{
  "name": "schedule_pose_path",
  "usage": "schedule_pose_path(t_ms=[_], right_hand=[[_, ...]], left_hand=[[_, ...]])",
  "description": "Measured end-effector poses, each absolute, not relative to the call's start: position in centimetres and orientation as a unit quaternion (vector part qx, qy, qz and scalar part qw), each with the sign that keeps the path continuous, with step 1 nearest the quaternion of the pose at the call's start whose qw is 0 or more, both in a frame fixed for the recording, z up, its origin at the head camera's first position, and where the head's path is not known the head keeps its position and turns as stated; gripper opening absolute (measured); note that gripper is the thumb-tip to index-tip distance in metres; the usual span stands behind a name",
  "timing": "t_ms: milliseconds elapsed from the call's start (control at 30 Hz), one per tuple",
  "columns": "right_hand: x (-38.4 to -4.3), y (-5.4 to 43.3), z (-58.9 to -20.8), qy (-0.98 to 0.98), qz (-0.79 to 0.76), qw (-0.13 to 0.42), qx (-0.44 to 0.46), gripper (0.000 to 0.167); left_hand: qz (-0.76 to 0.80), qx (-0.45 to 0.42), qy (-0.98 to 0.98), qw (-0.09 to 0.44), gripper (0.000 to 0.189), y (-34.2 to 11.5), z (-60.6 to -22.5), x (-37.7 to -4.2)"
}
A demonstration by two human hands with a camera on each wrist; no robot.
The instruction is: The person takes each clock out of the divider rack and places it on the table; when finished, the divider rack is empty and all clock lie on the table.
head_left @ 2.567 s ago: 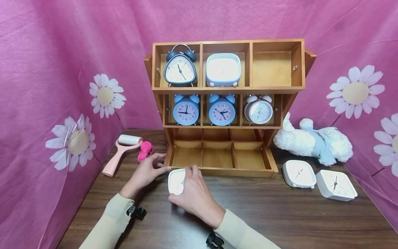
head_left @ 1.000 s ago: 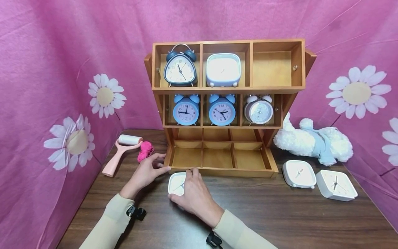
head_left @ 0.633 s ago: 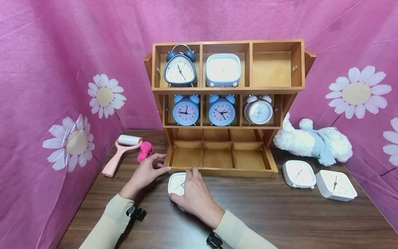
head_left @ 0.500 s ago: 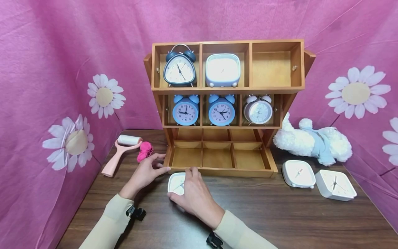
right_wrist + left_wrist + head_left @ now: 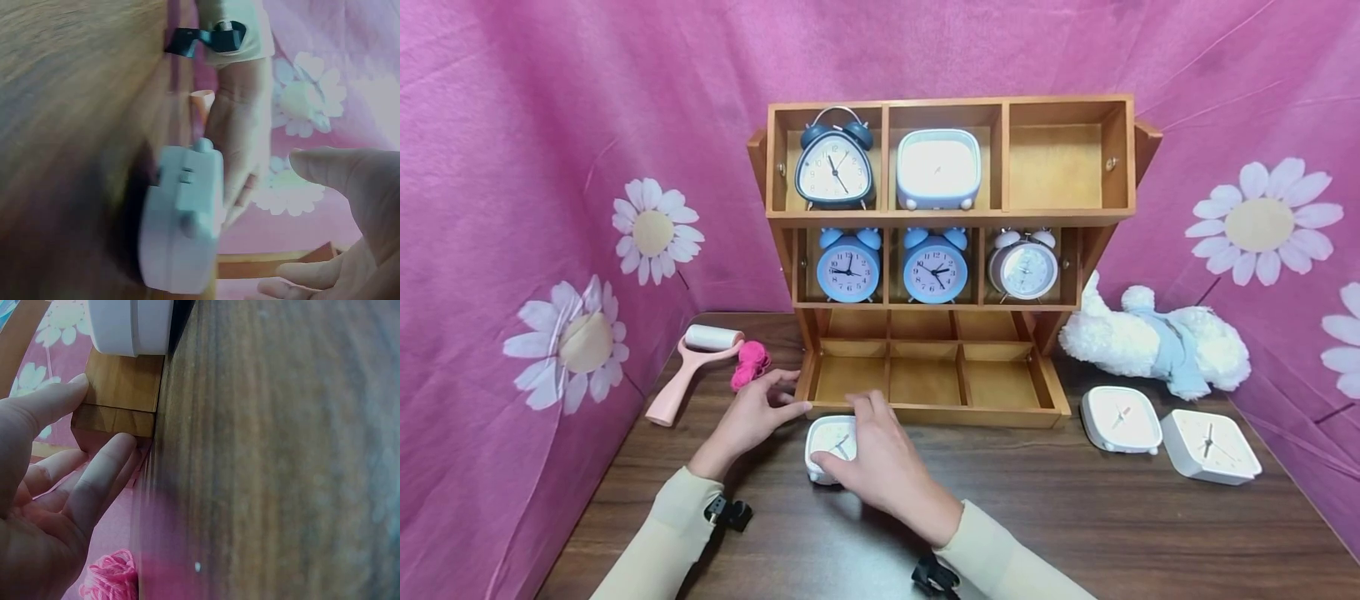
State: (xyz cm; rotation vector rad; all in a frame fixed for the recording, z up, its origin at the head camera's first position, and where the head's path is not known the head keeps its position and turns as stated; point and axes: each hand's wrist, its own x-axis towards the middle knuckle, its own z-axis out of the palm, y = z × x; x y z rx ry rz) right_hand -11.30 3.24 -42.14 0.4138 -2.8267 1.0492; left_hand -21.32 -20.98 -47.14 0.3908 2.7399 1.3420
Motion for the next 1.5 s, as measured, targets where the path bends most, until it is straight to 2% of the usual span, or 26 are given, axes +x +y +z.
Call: schedule_pose_path(t_ms=[500,867,1333,1500], right_hand=[[-10.8,8.6,-36.7,-0.9,0.401,0.115,0.128,0.095],[-12.1,14.3,-35.9,-0.868,0.413,0.241,0.133,0.084],[-16.1,21.4,-35.7,-0.836,0.411,0.361,0.049,0.09],[-18.0,23.1,-35.5,-0.824,0.418,0.382,0.027,0.094]], left_hand=[[0.426,0.123,0.896,0.032,0.056,-21.1,-47.0,-21.2],[0.428,0.121,0.895,0.032,0.055,-21.1,-47.0,-21.2],[0.431,0.119,0.894,0.036,0.055,-21.0,-47.1,-21.2],[0.432,0.118,0.894,0.036,0.055,-21.0,-47.1,-21.2]])
